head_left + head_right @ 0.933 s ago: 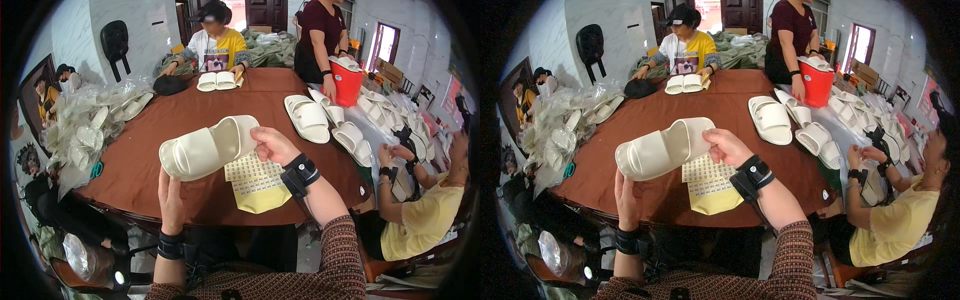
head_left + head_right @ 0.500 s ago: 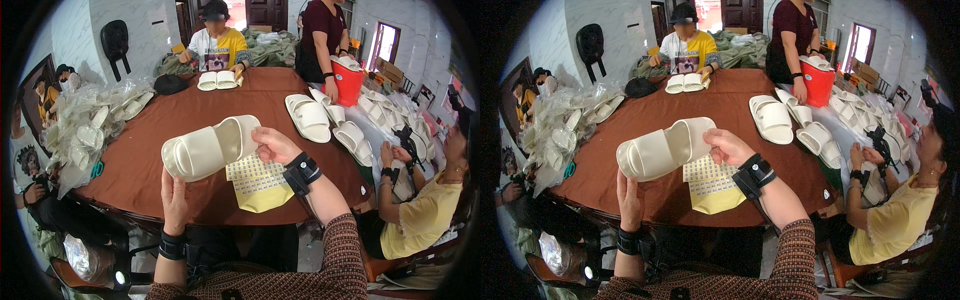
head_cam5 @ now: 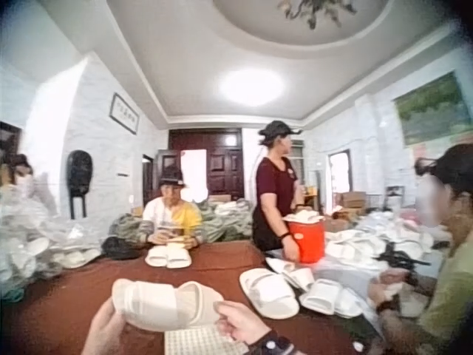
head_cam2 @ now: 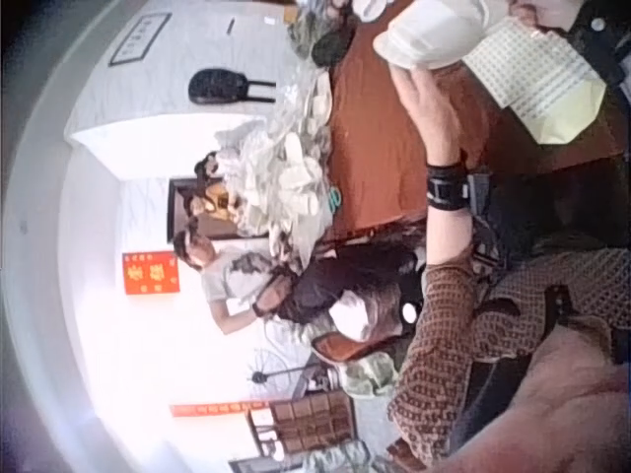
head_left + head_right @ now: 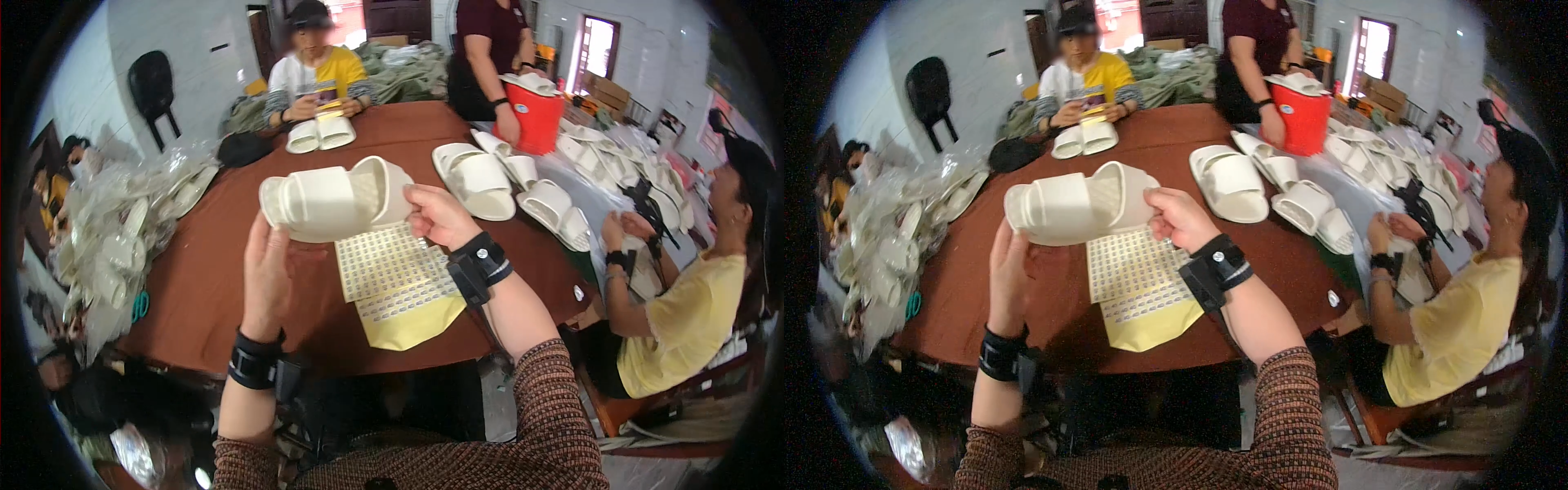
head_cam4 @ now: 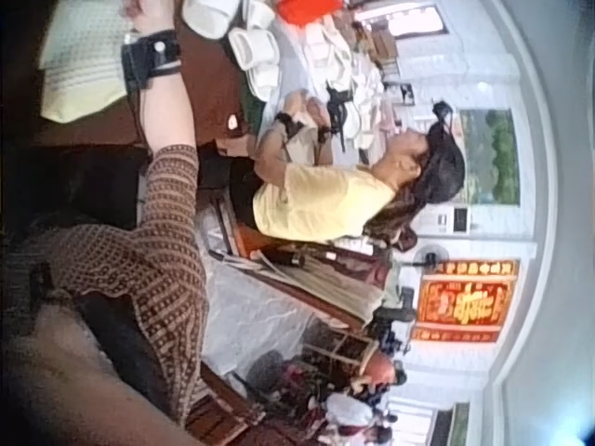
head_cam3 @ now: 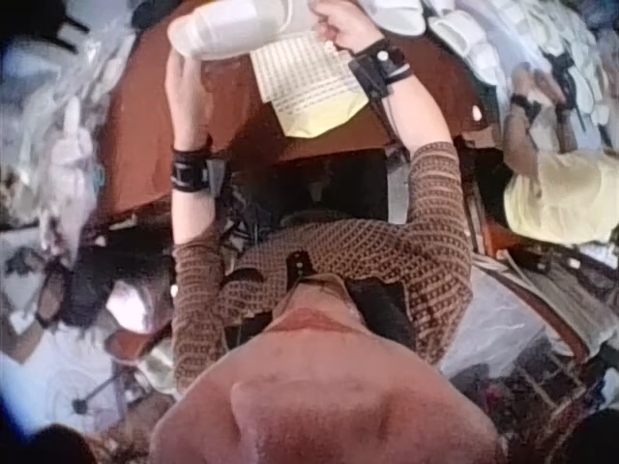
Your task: Sorting white slippers by size and applying size stickers to them.
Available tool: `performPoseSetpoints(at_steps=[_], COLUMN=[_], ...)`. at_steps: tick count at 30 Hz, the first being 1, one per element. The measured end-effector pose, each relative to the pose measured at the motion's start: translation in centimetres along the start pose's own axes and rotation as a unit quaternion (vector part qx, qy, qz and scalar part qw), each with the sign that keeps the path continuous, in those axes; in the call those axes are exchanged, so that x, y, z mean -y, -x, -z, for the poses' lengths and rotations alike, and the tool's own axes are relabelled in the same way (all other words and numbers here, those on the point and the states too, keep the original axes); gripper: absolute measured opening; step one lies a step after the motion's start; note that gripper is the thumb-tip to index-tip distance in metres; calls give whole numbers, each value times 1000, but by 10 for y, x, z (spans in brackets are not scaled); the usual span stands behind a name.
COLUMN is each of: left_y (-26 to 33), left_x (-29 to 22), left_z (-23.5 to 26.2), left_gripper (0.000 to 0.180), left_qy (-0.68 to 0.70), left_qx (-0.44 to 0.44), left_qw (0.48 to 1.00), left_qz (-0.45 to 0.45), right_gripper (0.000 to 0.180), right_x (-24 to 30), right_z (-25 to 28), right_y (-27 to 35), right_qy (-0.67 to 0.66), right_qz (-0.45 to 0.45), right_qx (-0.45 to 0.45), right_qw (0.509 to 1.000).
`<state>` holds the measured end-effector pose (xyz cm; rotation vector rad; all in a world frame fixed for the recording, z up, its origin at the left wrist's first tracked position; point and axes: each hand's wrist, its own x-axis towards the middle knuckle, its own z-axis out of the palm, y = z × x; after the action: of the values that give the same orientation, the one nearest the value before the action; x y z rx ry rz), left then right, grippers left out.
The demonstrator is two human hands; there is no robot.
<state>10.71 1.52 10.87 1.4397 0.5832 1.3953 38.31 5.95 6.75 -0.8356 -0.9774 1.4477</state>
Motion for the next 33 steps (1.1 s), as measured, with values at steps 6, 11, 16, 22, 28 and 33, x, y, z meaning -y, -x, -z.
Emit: performPoseSetpoints(at_steps=[6,11,16,22,28,33], left_y=[-53,-85,-97,-74,-66,-69], left_x=[19,57,86,99,87,86], left_z=[25,33,47,46,31,36], left_gripper=[38,37,36,29,30,31], left_qy=[79,153,236,196,142,106], left_qx=[31,56,21,13,37,43], left_qw=[996,981,954,946,960,968], left_qz=[38,101,183,259,238,222], right_gripper=[14,13,5,8,8,7], right_x=[10,3,-9,-8,-7,-5], right_z=[-1,14,19,15,17,26], right_y=[-2,-10,-12,-7,-9,-12], right_qy=[-65,-88,-187,-201,-255,-262], right_qz=[-3,-11,4,-25,4,50], right_qx=[12,-23,-55,-103,-160,-240], right_qw=[998,996,981,974,954,933])
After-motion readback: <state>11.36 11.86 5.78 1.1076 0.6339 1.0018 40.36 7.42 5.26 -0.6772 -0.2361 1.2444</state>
